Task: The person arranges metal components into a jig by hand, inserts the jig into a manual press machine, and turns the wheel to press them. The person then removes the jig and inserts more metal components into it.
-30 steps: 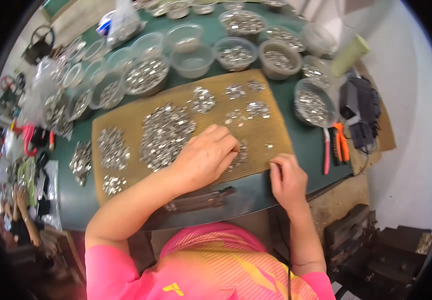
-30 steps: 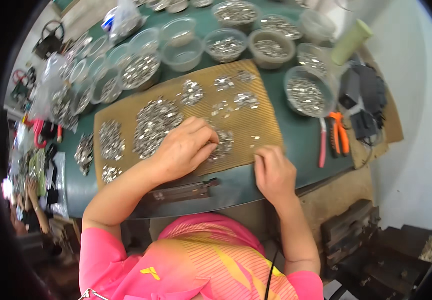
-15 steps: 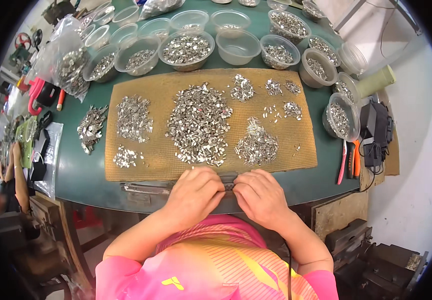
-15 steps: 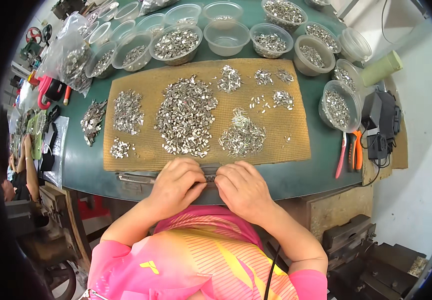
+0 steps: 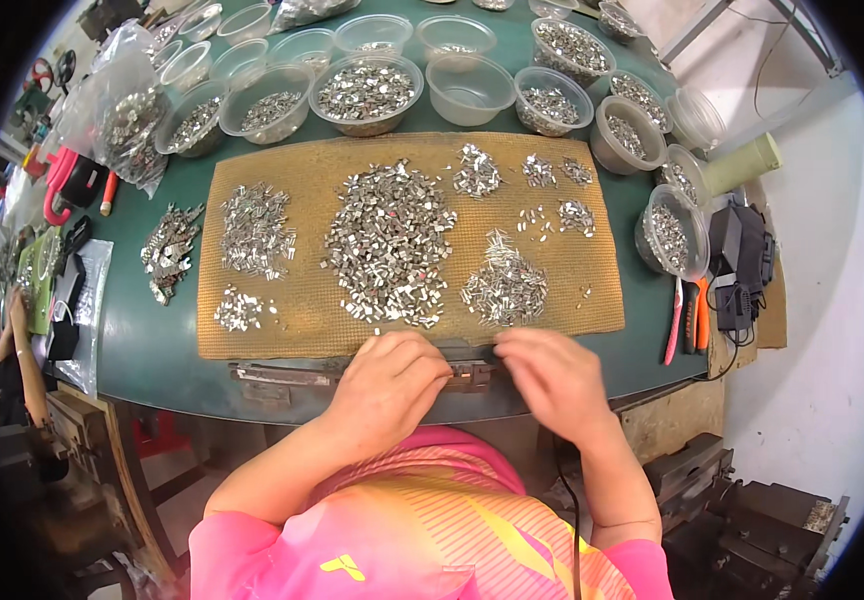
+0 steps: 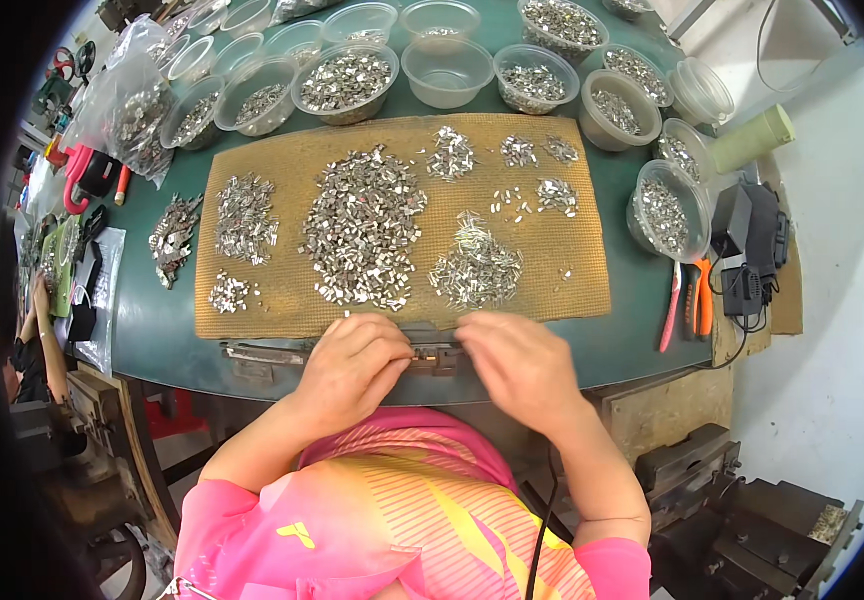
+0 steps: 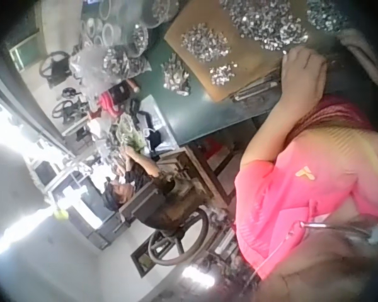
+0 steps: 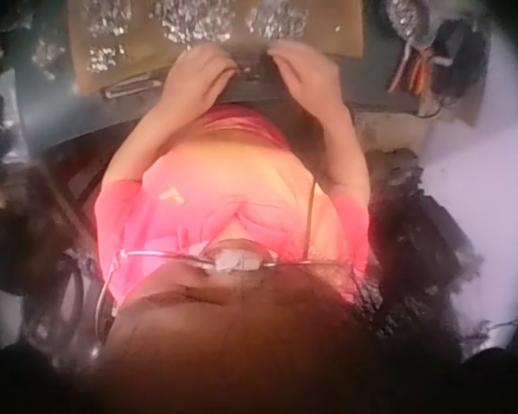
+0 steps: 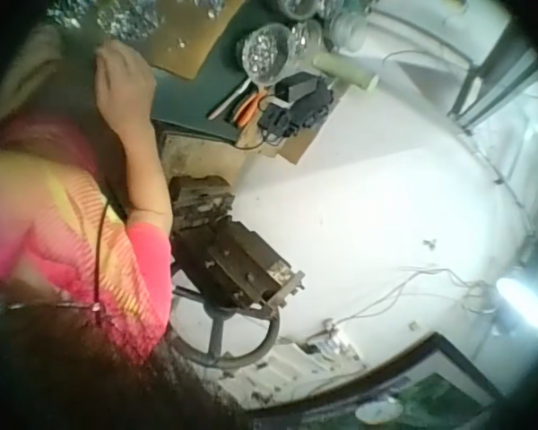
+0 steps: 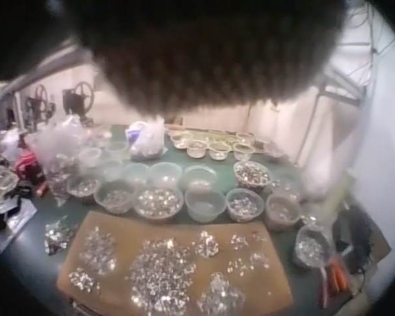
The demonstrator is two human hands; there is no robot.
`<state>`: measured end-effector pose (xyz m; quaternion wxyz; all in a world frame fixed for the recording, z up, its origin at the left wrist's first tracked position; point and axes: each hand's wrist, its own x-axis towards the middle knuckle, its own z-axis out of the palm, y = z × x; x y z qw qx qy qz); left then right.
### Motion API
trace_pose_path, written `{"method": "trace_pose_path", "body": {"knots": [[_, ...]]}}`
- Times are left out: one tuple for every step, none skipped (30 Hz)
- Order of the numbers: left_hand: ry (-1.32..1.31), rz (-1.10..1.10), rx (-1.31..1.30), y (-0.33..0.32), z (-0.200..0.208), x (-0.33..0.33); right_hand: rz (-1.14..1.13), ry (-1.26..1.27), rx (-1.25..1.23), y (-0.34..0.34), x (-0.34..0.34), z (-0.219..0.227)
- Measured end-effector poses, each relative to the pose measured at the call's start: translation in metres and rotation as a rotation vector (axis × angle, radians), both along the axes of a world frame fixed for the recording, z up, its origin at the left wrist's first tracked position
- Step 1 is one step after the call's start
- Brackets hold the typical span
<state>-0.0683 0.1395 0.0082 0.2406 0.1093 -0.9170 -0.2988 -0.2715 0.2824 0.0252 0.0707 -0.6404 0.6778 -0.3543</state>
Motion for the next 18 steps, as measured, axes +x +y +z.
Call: {"method": "trace_pose_path", "body": {"knots": [[-0.003, 0.010, 0.024, 0.000, 0.001, -0.002, -0.094, 0.009, -0.013, 0.005, -0.009, 0.003], [0.013, 0.002, 0.028, 0.001, 0.002, -0.002, -0.170, -0.038, -0.046, 0.008, -0.017, 0.003], [-0.017, 0.026, 0.023, 0.002, 0.003, 0.000, -0.178, -0.019, -0.044, 0.011, -0.022, 0.000], [-0.034, 0.038, 0.022, 0.003, 0.003, -0.005, -0.290, -0.044, -0.037, 0.018, -0.031, -0.002], [-0.033, 0.044, 0.001, 0.004, 0.005, -0.007, -0.395, -0.075, -0.035, 0.023, -0.039, -0.006], [-0.009, 0.031, 0.006, 0.006, 0.005, -0.009, -0.434, -0.116, -0.059, 0.027, -0.047, -0.012], [-0.041, 0.042, -0.015, 0.007, 0.005, -0.009, -0.470, -0.124, -0.056, 0.029, -0.049, -0.015], [-0.074, 0.053, -0.037, 0.008, 0.005, -0.010, -0.505, -0.133, -0.053, 0.031, -0.051, -0.017], [-0.053, 0.053, -0.050, 0.009, 0.004, -0.013, -0.488, -0.097, -0.076, 0.032, -0.056, -0.020], [-0.046, 0.044, -0.045, 0.008, 0.003, -0.013, -0.468, -0.066, -0.067, 0.031, -0.056, -0.021], [-0.046, 0.039, -0.041, 0.007, 0.002, -0.013, -0.446, -0.036, -0.057, 0.031, -0.056, -0.021], [-0.047, 0.034, -0.037, 0.006, 0.002, -0.013, -0.438, 0.041, -0.031, 0.031, -0.058, -0.022], [-0.043, 0.028, -0.031, 0.006, 0.002, -0.014, -0.441, 0.042, -0.029, 0.030, -0.058, -0.021], [-0.042, 0.026, -0.030, 0.005, 0.003, -0.014, -0.431, 0.099, -0.015, 0.029, -0.058, -0.020], [-0.032, 0.022, -0.013, 0.003, 0.004, -0.013, -0.420, 0.156, -0.001, 0.028, -0.058, -0.019], [-0.022, 0.018, 0.004, 0.002, 0.005, -0.013, -0.422, 0.157, -0.001, 0.027, -0.059, -0.019], [-0.020, 0.017, 0.004, 0.001, 0.006, -0.012, -0.425, 0.139, -0.010, 0.027, -0.060, -0.020], [0.003, 0.019, 0.033, 0.000, 0.007, -0.011, -0.427, 0.121, -0.018, 0.027, -0.061, -0.020]]}}
